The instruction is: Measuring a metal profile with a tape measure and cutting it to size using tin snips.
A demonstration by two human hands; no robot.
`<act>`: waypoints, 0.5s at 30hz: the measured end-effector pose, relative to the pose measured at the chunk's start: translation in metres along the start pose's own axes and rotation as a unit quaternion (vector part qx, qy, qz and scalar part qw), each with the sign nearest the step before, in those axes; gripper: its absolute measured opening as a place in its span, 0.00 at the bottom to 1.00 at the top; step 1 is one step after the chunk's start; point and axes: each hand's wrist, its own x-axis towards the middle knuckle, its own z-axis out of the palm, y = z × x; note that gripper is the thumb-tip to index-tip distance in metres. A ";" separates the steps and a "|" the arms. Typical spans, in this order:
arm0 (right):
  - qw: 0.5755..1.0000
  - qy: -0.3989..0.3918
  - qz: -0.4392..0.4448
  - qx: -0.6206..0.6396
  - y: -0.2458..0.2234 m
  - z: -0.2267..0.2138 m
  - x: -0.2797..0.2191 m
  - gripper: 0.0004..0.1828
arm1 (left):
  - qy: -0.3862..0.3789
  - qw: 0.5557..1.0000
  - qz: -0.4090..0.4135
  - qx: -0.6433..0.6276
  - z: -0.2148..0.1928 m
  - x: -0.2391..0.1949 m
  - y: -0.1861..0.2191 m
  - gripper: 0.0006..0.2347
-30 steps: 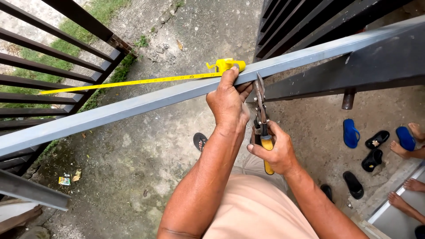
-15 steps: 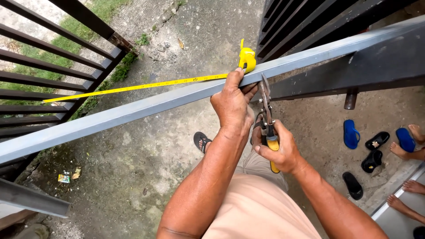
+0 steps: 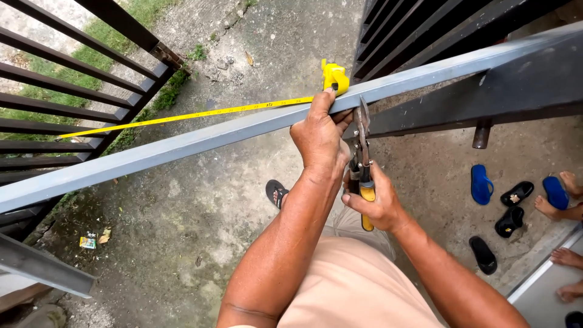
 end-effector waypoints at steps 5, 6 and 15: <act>0.999 -0.018 0.022 0.025 0.011 0.002 -0.004 0.20 | -0.002 1.000 -0.012 0.004 0.006 -0.011 0.014 0.16; 0.999 -0.011 0.031 0.021 0.012 0.002 -0.007 0.22 | -0.002 1.000 -0.015 0.005 0.007 -0.014 0.017 0.17; 0.996 0.012 0.037 -0.082 0.008 -0.009 -0.011 0.31 | -0.004 1.000 -0.014 0.010 0.003 -0.011 0.015 0.18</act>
